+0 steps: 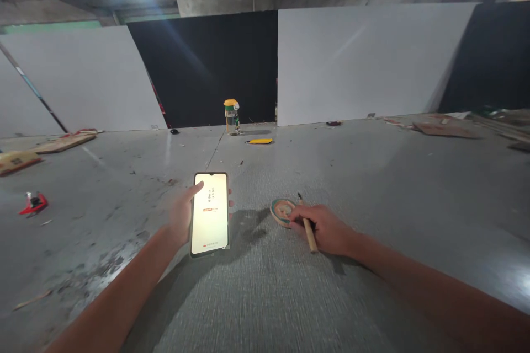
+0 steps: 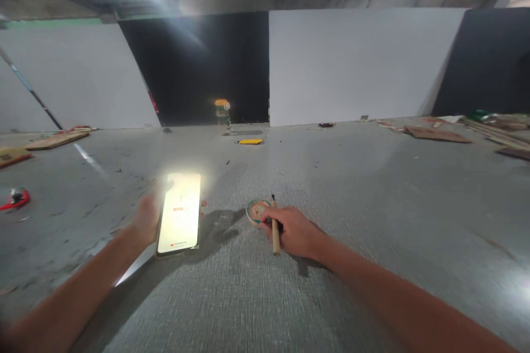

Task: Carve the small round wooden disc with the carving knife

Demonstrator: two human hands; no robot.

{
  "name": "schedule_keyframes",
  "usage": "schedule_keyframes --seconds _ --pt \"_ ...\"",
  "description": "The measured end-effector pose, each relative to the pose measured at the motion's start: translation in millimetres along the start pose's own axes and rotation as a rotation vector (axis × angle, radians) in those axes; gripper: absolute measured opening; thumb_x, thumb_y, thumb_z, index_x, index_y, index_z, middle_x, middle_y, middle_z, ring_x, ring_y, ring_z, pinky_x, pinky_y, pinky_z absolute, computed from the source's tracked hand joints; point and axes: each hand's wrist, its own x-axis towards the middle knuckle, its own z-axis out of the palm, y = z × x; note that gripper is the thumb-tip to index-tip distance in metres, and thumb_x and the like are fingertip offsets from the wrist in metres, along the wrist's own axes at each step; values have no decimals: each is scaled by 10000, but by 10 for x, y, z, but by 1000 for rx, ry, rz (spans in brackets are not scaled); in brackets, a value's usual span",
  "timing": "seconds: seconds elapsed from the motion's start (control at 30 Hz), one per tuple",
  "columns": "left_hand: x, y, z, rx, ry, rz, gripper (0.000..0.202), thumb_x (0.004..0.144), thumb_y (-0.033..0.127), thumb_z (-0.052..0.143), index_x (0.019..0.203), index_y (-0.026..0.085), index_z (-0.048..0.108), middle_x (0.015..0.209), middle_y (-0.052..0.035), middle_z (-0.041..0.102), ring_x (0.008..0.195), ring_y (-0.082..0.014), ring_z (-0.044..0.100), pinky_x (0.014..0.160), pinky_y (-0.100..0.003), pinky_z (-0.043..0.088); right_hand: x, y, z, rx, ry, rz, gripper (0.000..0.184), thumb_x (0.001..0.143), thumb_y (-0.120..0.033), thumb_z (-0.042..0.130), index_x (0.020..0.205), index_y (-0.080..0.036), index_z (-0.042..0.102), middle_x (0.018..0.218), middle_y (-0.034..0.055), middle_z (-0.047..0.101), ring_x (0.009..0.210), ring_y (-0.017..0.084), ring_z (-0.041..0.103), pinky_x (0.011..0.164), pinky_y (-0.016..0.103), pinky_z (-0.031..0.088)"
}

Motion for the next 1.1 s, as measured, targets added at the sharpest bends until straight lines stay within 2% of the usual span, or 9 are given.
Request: schedule_keyframes --seconds 0.17,0.33,0.67,0.8,0.87,1.0,1.1 --pt "-20 14 70 -7 35 7 363 894 395 420 1003 165 680 931 -109 739 762 -252 700 700 -361 544 -2 -13 -10 -4 -22 8 141 880 -266 546 801 -179 623 631 -8 587 528 107 460 542 221 336" --pt "-26 3 89 4 63 9 424 917 407 369 1023 142 682 912 -87 740 752 -259 697 680 -358 533 -3 -18 3 -9 -13 16 134 877 -252 548 795 -180 625 597 -17 569 513 104 443 539 220 334" --pt "22 -15 -83 79 28 -10 485 818 486 499 1024 87 683 863 -177 730 680 -275 698 644 -383 557 -8 -23 6 -11 -9 19 167 892 -264 529 787 -177 626 607 -2 572 522 112 442 541 227 334" --pt "10 0 -56 24 -38 18 448 843 417 469 1076 85 658 941 -186 722 784 -288 702 724 -417 560 -10 -28 5 -4 -9 22 182 894 -285 525 797 -174 629 617 -1 573 523 110 438 544 227 336" --pt "-6 23 -23 -2 -30 15 444 848 391 459 1086 69 650 970 -192 715 825 -299 697 747 -435 558 -13 -35 6 7 -8 23 196 899 -293 515 797 -170 629 626 2 578 526 110 446 540 225 336" --pt "-40 78 25 -14 18 20 435 845 378 448 1053 60 660 928 -184 716 779 -300 694 687 -437 566 -25 -36 13 37 -7 31 188 892 -288 522 780 -171 618 618 -5 571 521 106 452 529 221 333" --pt "-71 81 31 -27 24 18 437 831 382 462 1019 45 667 884 -185 715 765 -303 691 697 -451 563 -26 -30 11 61 6 45 170 882 -282 532 773 -175 606 601 -17 550 511 100 439 521 219 332"
